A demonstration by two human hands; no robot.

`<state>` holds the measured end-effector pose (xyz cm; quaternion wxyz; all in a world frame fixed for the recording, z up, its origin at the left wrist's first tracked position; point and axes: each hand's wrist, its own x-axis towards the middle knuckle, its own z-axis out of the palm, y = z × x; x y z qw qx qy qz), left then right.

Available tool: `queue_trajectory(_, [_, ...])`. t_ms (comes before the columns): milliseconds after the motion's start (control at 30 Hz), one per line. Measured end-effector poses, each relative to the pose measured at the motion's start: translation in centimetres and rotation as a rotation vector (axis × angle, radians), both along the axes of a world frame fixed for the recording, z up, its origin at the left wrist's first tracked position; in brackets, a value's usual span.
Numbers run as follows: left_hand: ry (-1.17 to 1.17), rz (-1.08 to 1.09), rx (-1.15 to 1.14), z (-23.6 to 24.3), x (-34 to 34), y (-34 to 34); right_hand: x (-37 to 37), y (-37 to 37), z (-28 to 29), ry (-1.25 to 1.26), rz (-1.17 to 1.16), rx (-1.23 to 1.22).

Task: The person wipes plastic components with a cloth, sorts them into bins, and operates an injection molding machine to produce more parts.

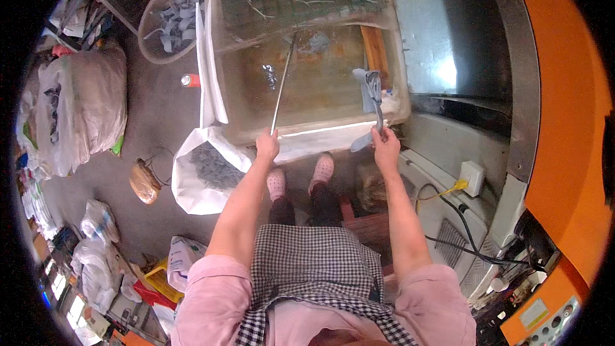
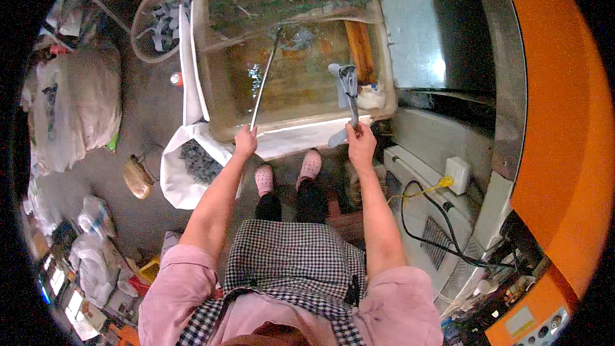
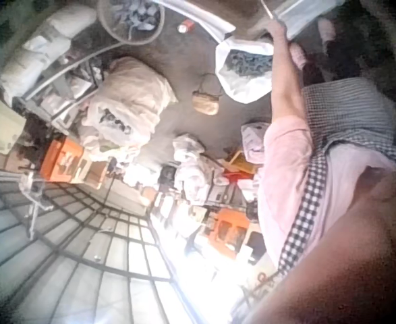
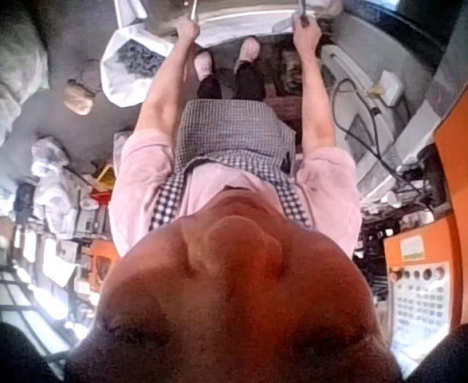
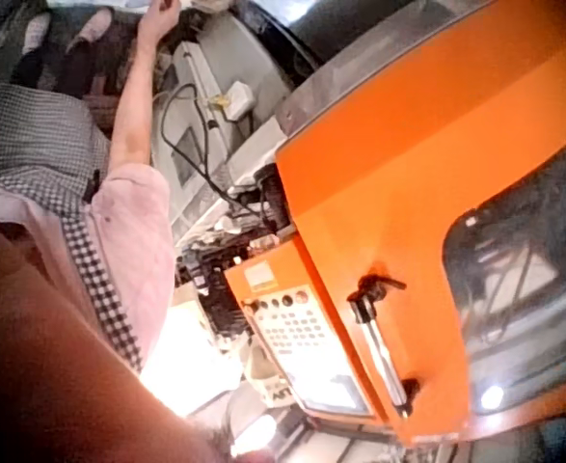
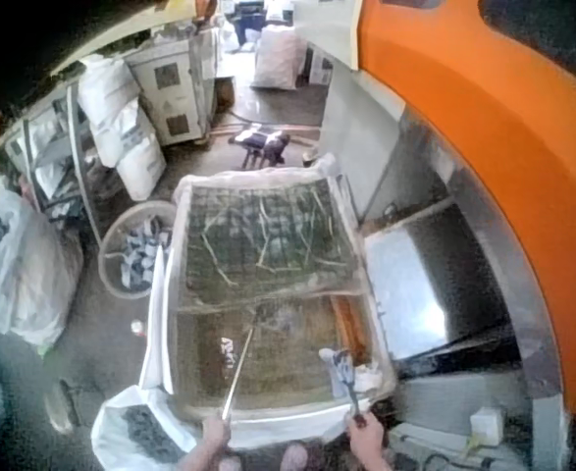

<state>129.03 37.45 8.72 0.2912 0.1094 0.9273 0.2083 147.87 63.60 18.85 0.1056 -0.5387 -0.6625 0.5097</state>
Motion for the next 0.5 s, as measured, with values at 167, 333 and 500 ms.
queue_trajectory(167, [-0.077, -0.007, 0.024, 5.8, 3.6, -5.6, 2.8, 0.4, -1.2, 0.024, -0.009, 0.010])
queue_trajectory(333, [-0.216, -0.002, -0.029, 12.0, 7.6, -9.4, 3.0, 0.3, 0.0, -0.060, -0.017, -0.047])
queue_trajectory(500, [-0.185, -0.017, 0.033, 7.1, 7.9, -4.6, 2.9, 0.6, -1.0, 0.030, -0.047, -0.093])
